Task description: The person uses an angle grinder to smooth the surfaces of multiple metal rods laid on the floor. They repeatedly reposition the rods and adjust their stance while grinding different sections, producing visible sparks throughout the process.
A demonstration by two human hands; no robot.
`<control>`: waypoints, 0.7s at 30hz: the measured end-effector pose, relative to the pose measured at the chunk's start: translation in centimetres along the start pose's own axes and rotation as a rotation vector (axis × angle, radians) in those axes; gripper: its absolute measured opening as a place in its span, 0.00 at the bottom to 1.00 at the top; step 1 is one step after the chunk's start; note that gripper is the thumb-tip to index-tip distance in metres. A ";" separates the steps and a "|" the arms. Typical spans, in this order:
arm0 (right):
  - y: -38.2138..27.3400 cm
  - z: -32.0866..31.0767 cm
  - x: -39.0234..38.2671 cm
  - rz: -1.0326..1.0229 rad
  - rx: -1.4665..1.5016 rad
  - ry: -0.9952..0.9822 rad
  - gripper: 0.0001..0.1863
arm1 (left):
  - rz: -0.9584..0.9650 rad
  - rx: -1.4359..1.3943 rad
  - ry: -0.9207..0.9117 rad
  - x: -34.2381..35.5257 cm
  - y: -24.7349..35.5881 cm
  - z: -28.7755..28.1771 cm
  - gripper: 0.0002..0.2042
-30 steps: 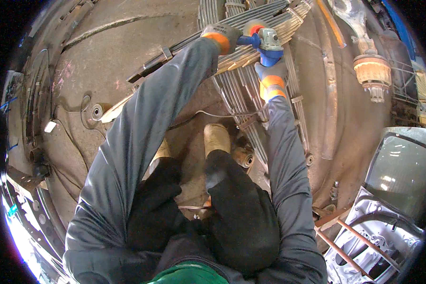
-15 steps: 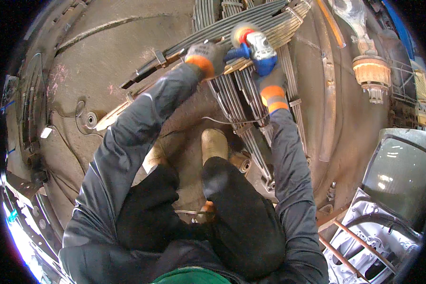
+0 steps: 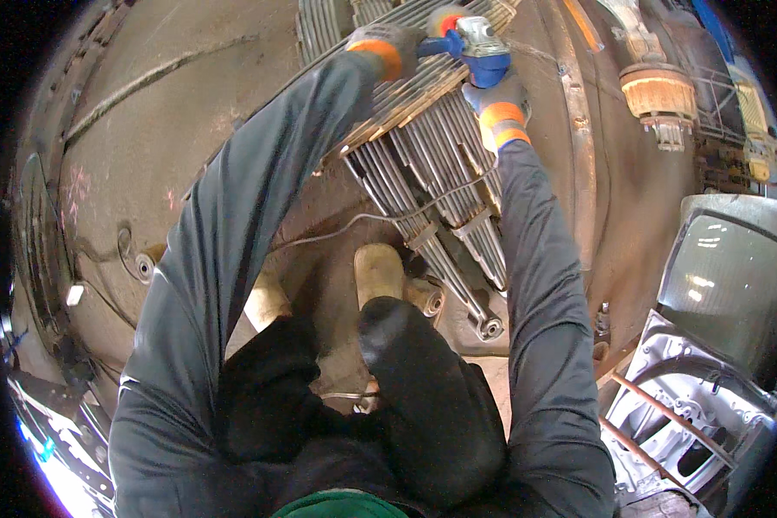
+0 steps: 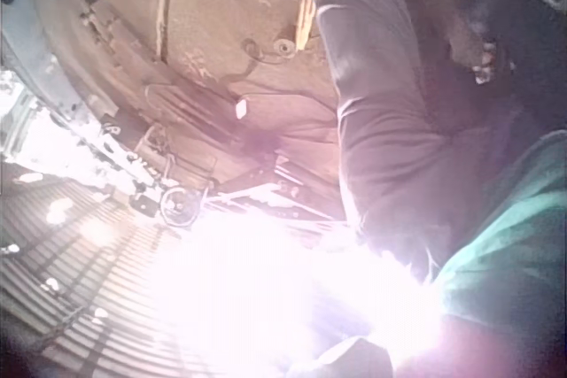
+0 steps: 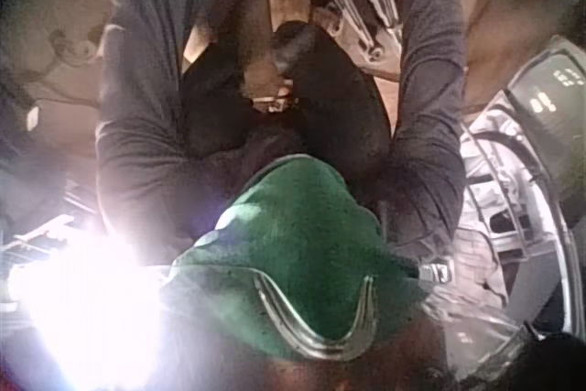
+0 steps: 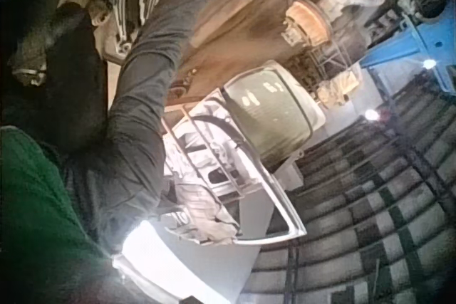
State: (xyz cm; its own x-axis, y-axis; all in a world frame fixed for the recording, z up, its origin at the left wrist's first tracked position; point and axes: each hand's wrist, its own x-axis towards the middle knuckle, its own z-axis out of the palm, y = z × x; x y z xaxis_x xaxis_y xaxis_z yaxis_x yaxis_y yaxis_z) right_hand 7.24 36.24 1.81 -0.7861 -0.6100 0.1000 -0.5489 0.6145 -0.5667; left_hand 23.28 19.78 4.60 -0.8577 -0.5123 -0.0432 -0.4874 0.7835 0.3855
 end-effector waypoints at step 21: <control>6.4 1.2 1.0 -0.198 -0.021 -0.102 0.40 | -0.056 -0.094 0.052 -6.1 3.0 2.9 0.17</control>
State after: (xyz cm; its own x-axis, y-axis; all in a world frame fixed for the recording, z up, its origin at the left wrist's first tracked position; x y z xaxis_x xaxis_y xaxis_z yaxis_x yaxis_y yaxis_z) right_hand 3.28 38.96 -2.72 -0.6301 -0.7666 0.1240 -0.6965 0.4873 -0.5268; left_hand 26.57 26.31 3.36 -0.8189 -0.5736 -0.0199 -0.5143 0.7180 0.4691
